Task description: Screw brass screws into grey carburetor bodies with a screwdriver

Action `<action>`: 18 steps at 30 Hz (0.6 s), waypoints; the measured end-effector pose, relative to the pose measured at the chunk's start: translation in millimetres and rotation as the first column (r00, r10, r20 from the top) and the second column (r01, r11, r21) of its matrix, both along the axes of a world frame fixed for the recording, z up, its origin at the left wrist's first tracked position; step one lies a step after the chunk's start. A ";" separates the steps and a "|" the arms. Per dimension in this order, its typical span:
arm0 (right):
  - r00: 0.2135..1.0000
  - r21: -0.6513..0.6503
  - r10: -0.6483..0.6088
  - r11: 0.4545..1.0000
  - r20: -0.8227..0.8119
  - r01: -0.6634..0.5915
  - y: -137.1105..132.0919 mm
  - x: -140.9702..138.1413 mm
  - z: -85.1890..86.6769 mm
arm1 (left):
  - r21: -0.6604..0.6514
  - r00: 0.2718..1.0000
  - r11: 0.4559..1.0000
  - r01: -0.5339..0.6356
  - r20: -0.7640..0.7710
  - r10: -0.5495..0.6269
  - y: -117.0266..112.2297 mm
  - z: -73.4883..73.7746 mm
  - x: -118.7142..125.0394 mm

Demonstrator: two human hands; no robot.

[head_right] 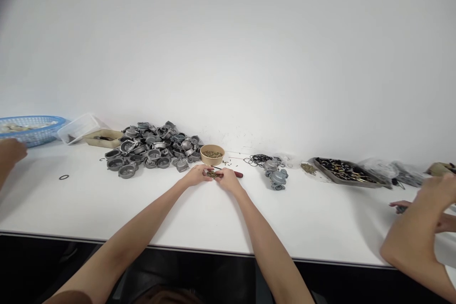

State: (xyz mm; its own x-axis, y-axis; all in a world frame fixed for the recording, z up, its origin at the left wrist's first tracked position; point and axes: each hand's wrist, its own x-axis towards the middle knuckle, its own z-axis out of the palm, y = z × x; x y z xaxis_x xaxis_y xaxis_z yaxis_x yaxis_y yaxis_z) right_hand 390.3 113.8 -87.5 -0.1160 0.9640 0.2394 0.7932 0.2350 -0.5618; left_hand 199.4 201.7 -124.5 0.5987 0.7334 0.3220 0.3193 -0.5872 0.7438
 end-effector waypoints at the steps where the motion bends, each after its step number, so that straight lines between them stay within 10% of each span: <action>1: 1.000 0.004 0.007 1.000 -0.011 -0.007 0.7 -0.1 -0.9 | 0.003 1.000 1.000 0.003 0.003 -0.003 -1.0 0.7 0.4; 18: 0.980 0.148 -0.199 0.968 -0.024 0.200 15.4 17.4 -23.9 | 0.014 0.981 1.000 -0.025 -0.192 0.027 -0.1 19.8 -13.1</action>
